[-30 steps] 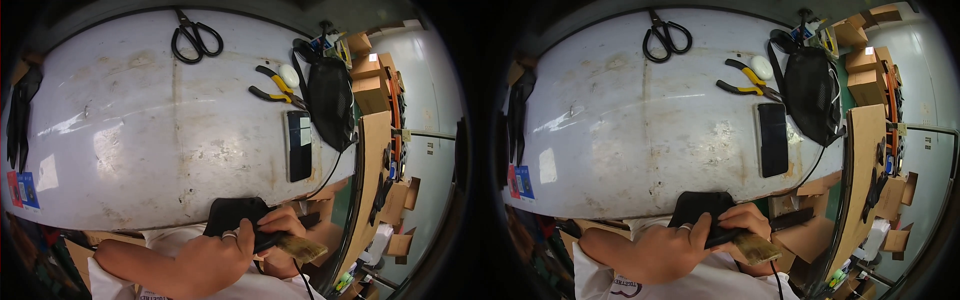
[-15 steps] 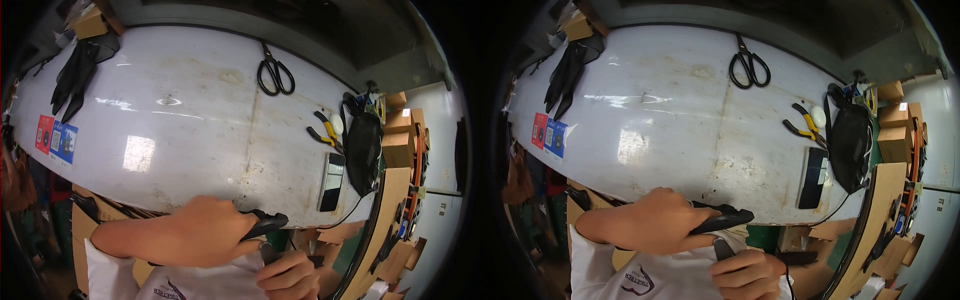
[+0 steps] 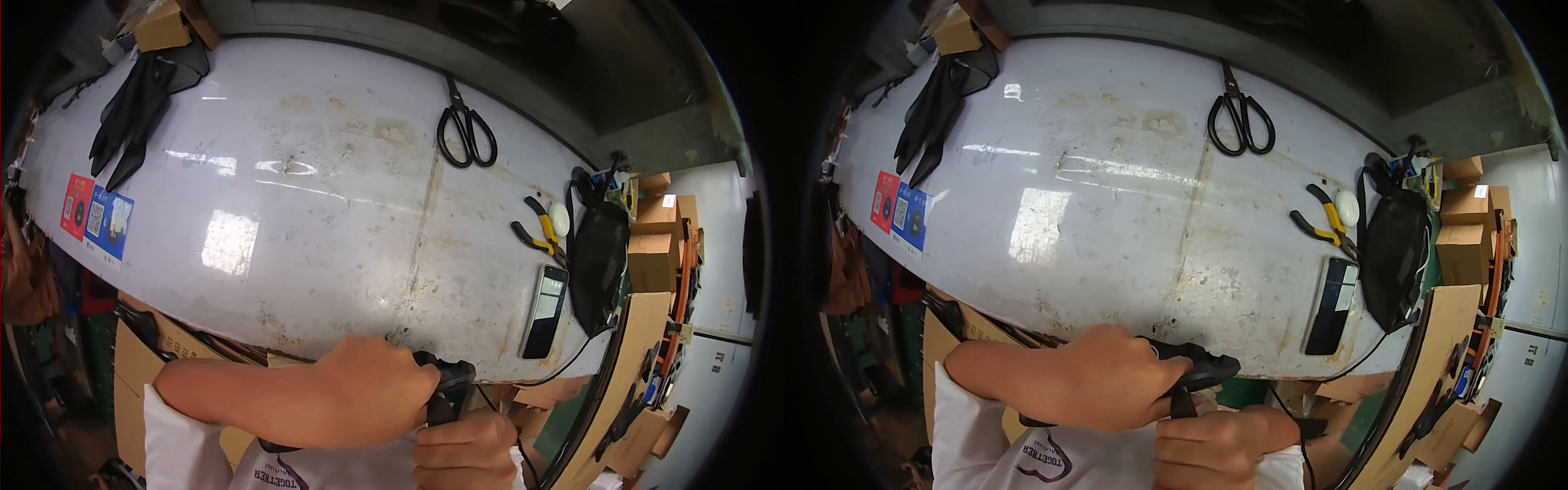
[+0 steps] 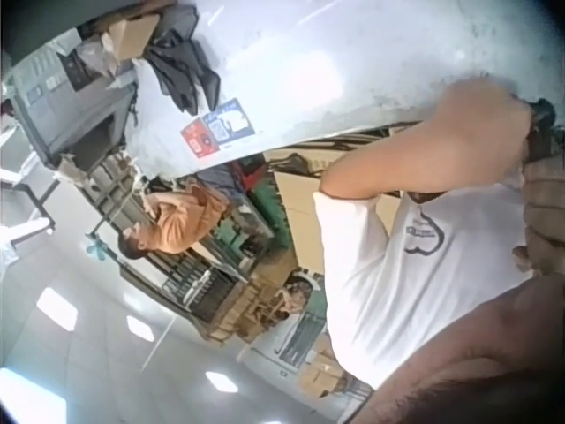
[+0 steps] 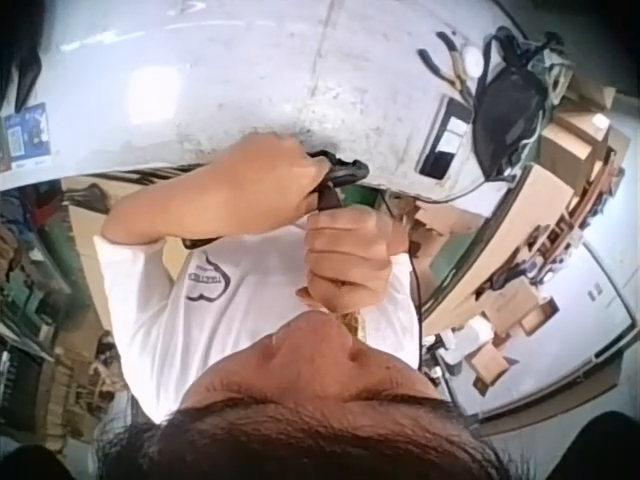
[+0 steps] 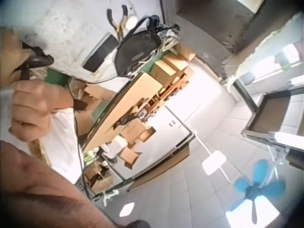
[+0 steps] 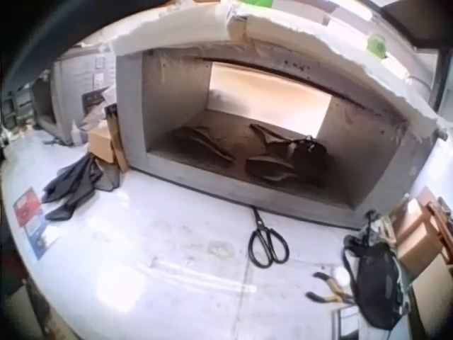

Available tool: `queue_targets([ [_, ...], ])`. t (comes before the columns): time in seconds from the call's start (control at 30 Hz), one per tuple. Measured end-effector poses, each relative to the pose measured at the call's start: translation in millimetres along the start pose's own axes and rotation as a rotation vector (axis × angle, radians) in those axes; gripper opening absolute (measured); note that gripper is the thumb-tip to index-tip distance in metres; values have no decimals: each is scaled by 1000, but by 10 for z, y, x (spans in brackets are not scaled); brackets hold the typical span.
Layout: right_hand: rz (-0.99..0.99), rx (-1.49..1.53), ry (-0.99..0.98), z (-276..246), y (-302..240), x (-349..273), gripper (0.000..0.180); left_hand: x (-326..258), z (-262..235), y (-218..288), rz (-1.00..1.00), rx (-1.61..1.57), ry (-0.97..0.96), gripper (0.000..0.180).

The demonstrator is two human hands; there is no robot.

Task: Tucking and smoothing the cover onto a bicycle saddle using a hand tool.

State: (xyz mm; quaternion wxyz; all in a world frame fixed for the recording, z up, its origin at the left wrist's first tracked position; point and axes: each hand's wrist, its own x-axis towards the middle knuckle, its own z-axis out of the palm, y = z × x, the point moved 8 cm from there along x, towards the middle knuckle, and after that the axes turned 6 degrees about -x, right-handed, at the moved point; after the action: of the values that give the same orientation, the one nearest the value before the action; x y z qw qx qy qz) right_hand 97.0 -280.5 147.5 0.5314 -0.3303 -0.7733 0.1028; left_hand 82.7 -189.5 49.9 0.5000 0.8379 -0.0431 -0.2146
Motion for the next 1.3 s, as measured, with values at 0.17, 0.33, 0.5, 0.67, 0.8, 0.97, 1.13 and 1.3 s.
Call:
queue_targets([
  [0.17, 92, 193, 309, -212, 175, -121, 27, -33, 23, -14, -23, -50, -10, 34],
  [0.33, -90, 414, 298, -333, 99, -197, 26, -84, 22, 22, 16, -13, 52, 37],
  [0.5, -30, 209, 114, -252, 29, -37, 27, -87, 27, 24, -20, -68, 12, 39],
  [0.67, 134, 229, 737, -361, 249, -360, 24, -91, 10, -28, -71, -64, 77, 43],
  [0.8, -29, 8, 229, -117, 73, -237, 27, -130, -17, -12, -48, -70, 86, 44],
  [0.97, -207, 167, 404, -266, -1, -346, 28, -100, -19, 20, -36, -12, 77, 44],
  [1.13, -87, -54, 186, -181, -27, -226, 24, -127, -86, 64, -50, -57, 89, 36],
  [1.3, 139, 158, 718, -382, 141, -394, 24, -116, -48, 68, -50, -47, 70, 44],
])
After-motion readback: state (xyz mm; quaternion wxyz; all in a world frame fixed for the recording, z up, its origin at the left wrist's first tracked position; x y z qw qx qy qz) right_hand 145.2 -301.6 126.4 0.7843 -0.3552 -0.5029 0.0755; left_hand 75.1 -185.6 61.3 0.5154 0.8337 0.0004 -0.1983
